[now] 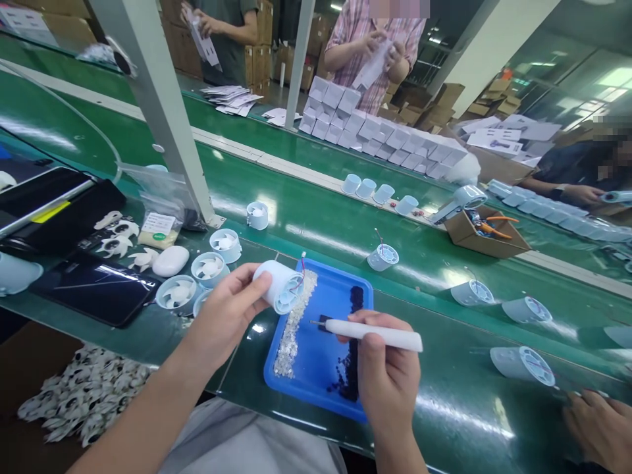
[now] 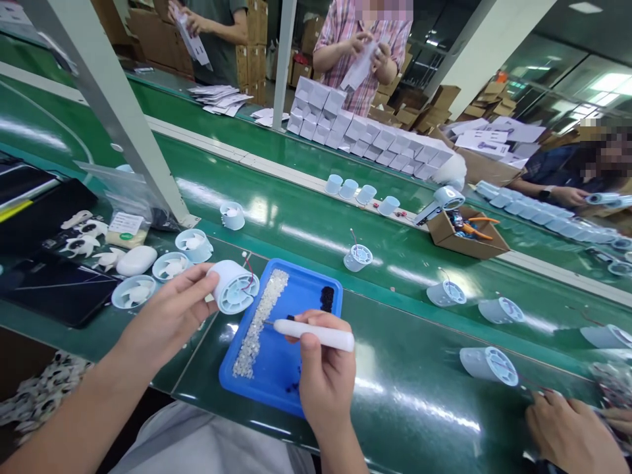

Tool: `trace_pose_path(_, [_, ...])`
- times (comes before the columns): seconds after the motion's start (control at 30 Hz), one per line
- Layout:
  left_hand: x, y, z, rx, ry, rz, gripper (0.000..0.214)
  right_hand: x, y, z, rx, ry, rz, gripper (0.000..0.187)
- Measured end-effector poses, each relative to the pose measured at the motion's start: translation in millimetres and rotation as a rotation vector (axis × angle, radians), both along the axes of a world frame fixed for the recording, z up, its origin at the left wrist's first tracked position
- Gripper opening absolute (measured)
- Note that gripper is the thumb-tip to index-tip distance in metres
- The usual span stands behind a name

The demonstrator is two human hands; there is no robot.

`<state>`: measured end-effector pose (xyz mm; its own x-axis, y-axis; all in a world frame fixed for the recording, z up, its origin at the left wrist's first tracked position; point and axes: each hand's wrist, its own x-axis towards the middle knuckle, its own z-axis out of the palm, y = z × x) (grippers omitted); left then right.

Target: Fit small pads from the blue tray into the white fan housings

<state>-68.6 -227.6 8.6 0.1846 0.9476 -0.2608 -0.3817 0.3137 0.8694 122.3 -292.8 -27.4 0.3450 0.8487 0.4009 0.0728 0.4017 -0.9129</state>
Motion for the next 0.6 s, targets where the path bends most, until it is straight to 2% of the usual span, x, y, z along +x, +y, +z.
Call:
trace_pose_path(0.1, [6, -4, -1.5, -0.027, 0.01, -0.046, 0.019, -2, -2, 5.3, 0.02, 0.057, 0.003, 0.008])
trace_pose_path(0.27, [12, -10, 0.5, -0.055, -0.006, -0.092, 0.019, -3, -6, 7.5, 0.079, -0.08, -0.064, 0.009])
trace_pose_path(0.6, [15, -13, 0.6, -0.053, -0.004, -0.091, 0.02, -5, -10, 8.4, 0.113, -0.12, -0.012, 0.015])
